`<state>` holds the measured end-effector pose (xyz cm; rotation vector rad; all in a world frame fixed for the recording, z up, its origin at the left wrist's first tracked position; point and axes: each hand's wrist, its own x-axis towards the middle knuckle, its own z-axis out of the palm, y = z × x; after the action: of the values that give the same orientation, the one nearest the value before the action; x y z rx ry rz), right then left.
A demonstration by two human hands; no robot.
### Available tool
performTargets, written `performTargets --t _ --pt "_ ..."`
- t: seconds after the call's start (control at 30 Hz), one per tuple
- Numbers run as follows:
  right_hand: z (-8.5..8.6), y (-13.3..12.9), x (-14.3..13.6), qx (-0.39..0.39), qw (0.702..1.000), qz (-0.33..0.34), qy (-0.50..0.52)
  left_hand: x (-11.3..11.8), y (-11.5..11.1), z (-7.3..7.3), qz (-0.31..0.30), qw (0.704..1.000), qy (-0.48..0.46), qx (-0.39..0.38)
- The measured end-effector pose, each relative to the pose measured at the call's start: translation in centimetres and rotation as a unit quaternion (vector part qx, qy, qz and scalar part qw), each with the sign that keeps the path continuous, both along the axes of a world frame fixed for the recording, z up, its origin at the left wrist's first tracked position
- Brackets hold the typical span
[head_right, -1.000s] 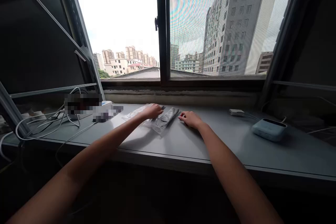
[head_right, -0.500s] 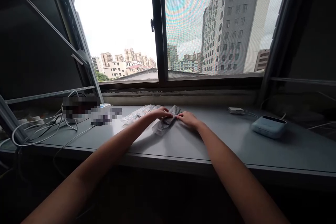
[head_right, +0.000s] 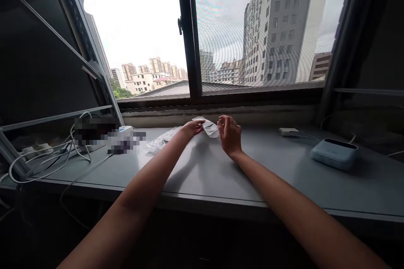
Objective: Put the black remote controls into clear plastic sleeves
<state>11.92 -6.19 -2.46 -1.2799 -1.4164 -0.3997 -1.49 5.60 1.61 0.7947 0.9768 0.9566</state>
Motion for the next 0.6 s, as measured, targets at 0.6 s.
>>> performTargets --t 0.6 --pt "-2.5 -1.5 3.9 0.091 0.914 -0.043 -0.393 0.3 3.1 -5.6 -0.175 0.974 -0.101 0.099"
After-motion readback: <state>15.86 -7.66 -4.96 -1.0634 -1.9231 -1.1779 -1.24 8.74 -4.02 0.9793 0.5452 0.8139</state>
